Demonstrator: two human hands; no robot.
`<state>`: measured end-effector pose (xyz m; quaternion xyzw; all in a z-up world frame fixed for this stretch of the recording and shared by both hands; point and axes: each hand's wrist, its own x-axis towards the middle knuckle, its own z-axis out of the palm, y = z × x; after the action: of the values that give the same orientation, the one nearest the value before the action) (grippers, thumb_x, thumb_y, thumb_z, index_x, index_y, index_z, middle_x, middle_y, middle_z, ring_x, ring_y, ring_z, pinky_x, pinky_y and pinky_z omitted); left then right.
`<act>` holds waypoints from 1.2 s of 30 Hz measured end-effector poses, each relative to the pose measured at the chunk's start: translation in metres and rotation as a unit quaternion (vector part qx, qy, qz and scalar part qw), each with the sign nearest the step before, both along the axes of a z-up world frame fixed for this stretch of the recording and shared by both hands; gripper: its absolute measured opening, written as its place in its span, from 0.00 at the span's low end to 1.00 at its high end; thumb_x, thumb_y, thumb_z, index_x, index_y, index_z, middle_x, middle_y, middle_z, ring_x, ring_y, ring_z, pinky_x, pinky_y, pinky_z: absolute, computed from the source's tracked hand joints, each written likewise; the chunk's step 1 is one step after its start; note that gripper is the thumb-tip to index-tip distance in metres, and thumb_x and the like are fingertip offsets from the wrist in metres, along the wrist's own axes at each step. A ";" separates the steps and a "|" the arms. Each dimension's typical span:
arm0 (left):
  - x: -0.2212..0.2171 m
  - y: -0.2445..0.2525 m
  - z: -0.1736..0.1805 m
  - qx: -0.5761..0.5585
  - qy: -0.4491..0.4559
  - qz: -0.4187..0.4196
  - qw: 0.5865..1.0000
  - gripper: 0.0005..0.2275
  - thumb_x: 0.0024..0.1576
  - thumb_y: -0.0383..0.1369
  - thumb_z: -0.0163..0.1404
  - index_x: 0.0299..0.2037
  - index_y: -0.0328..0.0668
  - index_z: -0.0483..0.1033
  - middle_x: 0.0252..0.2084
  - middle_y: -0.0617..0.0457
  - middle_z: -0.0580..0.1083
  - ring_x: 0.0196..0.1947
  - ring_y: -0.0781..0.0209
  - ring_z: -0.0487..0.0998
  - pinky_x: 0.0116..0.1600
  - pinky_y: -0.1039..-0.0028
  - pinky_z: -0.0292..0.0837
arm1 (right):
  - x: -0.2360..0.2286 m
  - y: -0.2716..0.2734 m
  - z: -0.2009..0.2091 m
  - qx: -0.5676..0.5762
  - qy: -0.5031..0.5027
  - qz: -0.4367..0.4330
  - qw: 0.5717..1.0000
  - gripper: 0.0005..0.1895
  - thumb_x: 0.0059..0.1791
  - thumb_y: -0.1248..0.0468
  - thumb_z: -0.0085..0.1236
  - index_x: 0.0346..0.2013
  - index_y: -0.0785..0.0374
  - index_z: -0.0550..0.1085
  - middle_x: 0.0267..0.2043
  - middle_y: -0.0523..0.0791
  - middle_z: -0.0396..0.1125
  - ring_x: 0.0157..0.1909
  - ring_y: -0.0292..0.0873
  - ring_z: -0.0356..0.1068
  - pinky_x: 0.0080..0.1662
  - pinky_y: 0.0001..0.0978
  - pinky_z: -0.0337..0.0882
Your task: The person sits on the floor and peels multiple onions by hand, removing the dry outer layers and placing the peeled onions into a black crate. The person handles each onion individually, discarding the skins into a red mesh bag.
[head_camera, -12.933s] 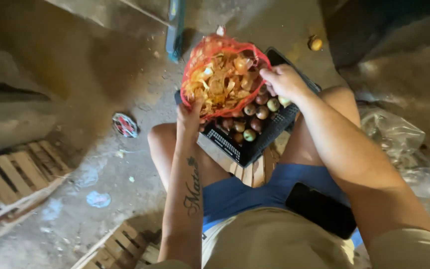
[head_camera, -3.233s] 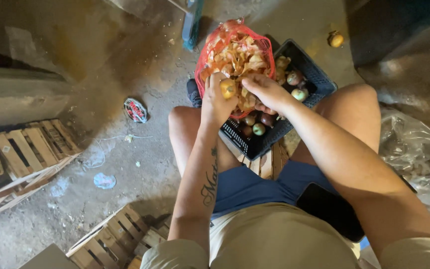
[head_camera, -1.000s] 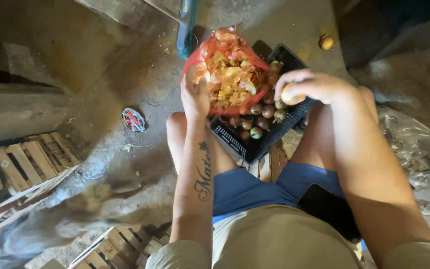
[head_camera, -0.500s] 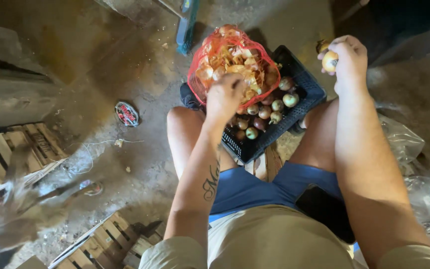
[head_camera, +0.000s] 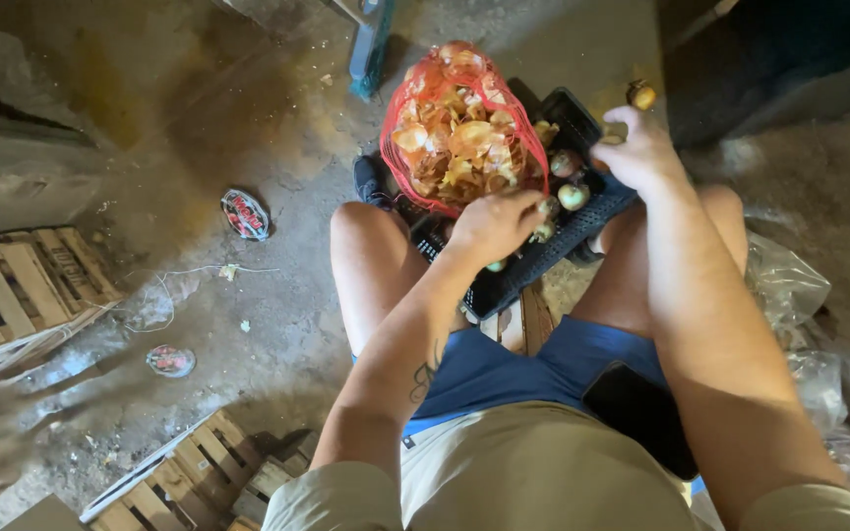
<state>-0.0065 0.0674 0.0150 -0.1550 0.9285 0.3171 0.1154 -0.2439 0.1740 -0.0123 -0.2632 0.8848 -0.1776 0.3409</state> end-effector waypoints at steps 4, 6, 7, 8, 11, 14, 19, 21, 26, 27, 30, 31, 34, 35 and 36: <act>0.007 -0.021 -0.049 -0.026 0.095 0.172 0.980 0.10 0.62 0.41 0.44 0.47 0.55 0.77 0.33 0.52 0.78 0.30 0.51 0.84 0.36 0.64 0.83 | 0.008 -0.010 -0.008 -0.045 0.012 -0.010 0.999 0.27 0.48 0.49 0.62 0.60 0.49 0.72 0.56 0.50 0.68 0.57 0.53 0.68 0.56 0.45 0.68; 0.003 -0.044 -0.064 -0.150 0.133 0.197 0.960 0.12 0.57 0.41 0.50 0.50 0.65 0.78 0.37 0.49 0.78 0.37 0.44 0.84 0.43 0.59 0.81 | 0.020 -0.016 0.002 -0.059 0.012 -0.030 0.998 0.23 0.49 0.45 0.64 0.57 0.43 0.75 0.51 0.43 0.73 0.55 0.49 0.72 0.54 0.47 0.73; -0.002 -0.056 -0.055 -0.114 0.119 0.215 0.963 0.16 0.58 0.37 0.47 0.56 0.63 0.73 0.41 0.42 0.78 0.39 0.36 0.83 0.45 0.51 0.81 | 0.032 -0.021 0.020 -0.145 -0.107 -0.059 0.982 0.20 0.52 0.49 0.64 0.54 0.54 0.75 0.48 0.50 0.72 0.48 0.47 0.74 0.47 0.40 0.77; -0.005 -0.066 -0.046 -0.077 0.102 0.234 0.964 0.20 0.58 0.33 0.45 0.63 0.62 0.68 0.46 0.36 0.78 0.42 0.29 0.82 0.47 0.43 0.80 | 0.045 -0.023 0.038 -0.227 -0.225 -0.084 0.944 0.20 0.55 0.53 0.64 0.51 0.65 0.74 0.45 0.57 0.72 0.41 0.45 0.76 0.40 0.32 0.80; -0.033 -0.108 0.020 0.020 0.053 0.268 0.962 0.30 0.62 0.19 0.40 0.74 0.56 0.53 0.52 0.40 0.76 0.37 0.58 0.84 0.32 0.74 0.86 | 0.057 -0.048 0.067 0.042 -0.111 0.111 0.987 0.26 0.46 0.35 0.59 0.47 0.48 0.72 0.43 0.41 0.77 0.40 0.45 0.75 0.41 0.40 0.68; -0.052 -0.166 -0.021 -0.085 0.137 0.257 0.953 0.22 0.60 0.21 0.36 0.66 0.29 0.60 0.71 0.33 0.59 0.72 0.37 0.60 0.68 0.63 0.76 | 0.053 -0.049 0.006 -0.006 0.010 0.112 0.994 0.24 0.50 0.47 0.47 0.51 0.54 0.81 0.44 0.57 0.75 0.46 0.62 0.74 0.45 0.52 0.73; -0.065 -0.195 -0.091 0.218 0.231 0.472 0.822 0.15 0.59 0.24 0.33 0.54 0.40 0.66 0.48 0.45 0.75 0.51 0.53 0.78 0.55 0.65 0.79 | 0.053 -0.063 0.039 -0.099 -0.073 0.017 0.992 0.14 0.58 0.56 0.48 0.43 0.59 0.79 0.36 0.47 0.76 0.28 0.43 0.72 0.34 0.41 0.70; -0.067 -0.197 -0.118 0.526 0.166 0.583 0.597 0.15 0.68 0.31 0.31 0.49 0.38 0.73 0.46 0.45 0.77 0.49 0.55 0.78 0.54 0.75 0.72 | 0.051 -0.069 0.022 -0.124 -0.065 0.031 0.990 0.14 0.59 0.57 0.47 0.42 0.59 0.79 0.37 0.47 0.78 0.22 0.41 0.70 0.27 0.38 0.68; -0.085 -0.184 -0.129 -0.160 0.006 0.228 0.960 0.19 0.54 0.32 0.52 0.57 0.49 0.72 0.58 0.45 0.74 0.56 0.44 0.75 0.57 0.59 0.71 | 0.054 -0.066 0.007 -0.240 -0.021 0.076 0.968 0.10 0.54 0.57 0.49 0.34 0.54 0.77 0.32 0.49 0.76 0.37 0.53 0.75 0.38 0.46 0.67; -0.094 -0.197 -0.127 -0.162 0.006 0.236 0.958 0.19 0.54 0.32 0.52 0.57 0.49 0.72 0.58 0.45 0.74 0.56 0.44 0.75 0.57 0.59 0.71 | 0.047 -0.074 0.011 -0.241 -0.021 0.084 0.967 0.10 0.54 0.57 0.49 0.34 0.54 0.77 0.32 0.49 0.76 0.37 0.53 0.75 0.38 0.46 0.67; -0.110 -0.195 -0.106 -0.153 -0.089 0.315 0.932 0.18 0.54 0.35 0.56 0.53 0.47 0.66 0.35 0.42 0.81 0.34 0.38 0.83 0.36 0.49 0.78 | 0.046 -0.068 0.025 -0.192 -0.028 0.098 0.976 0.10 0.53 0.55 0.50 0.39 0.52 0.79 0.33 0.51 0.75 0.38 0.57 0.75 0.38 0.50 0.66; -0.116 -0.190 -0.078 -0.102 -0.118 0.278 0.948 0.17 0.56 0.38 0.50 0.56 0.61 0.68 0.44 0.47 0.78 0.39 0.39 0.81 0.42 0.52 0.76 | 0.045 -0.068 0.033 -0.163 -0.041 0.110 0.980 0.11 0.54 0.55 0.50 0.43 0.52 0.79 0.39 0.48 0.77 0.41 0.56 0.76 0.40 0.50 0.68; -0.111 -0.202 -0.073 -0.077 -0.098 0.197 0.973 0.21 0.54 0.30 0.48 0.56 0.73 0.73 0.58 0.59 0.71 0.44 0.41 0.80 0.48 0.54 0.77 | 0.040 -0.076 0.044 -0.129 -0.071 0.126 0.981 0.13 0.56 0.56 0.49 0.48 0.54 0.79 0.46 0.46 0.77 0.44 0.51 0.77 0.44 0.48 0.72; -0.105 -0.205 -0.086 -0.096 -0.048 0.140 0.984 0.25 0.50 0.20 0.52 0.53 0.70 0.74 0.63 0.67 0.65 0.44 0.42 0.80 0.48 0.53 0.80 | 0.040 -0.076 0.046 -0.120 -0.084 0.118 0.982 0.14 0.57 0.57 0.48 0.49 0.57 0.78 0.47 0.47 0.77 0.45 0.48 0.77 0.47 0.46 0.74; -0.110 -0.207 -0.119 -0.096 -0.046 0.138 0.985 0.25 0.50 0.20 0.52 0.53 0.70 0.74 0.63 0.67 0.65 0.44 0.42 0.80 0.48 0.53 0.80 | 0.040 -0.076 0.039 -0.120 -0.082 0.117 0.982 0.14 0.57 0.57 0.48 0.49 0.57 0.78 0.47 0.47 0.77 0.45 0.48 0.77 0.47 0.46 0.74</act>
<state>-0.1166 -0.1392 -0.1037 -0.3067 0.9180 0.2317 0.0973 -0.2034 0.0978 0.0266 -0.3883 0.7891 -0.2625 0.3970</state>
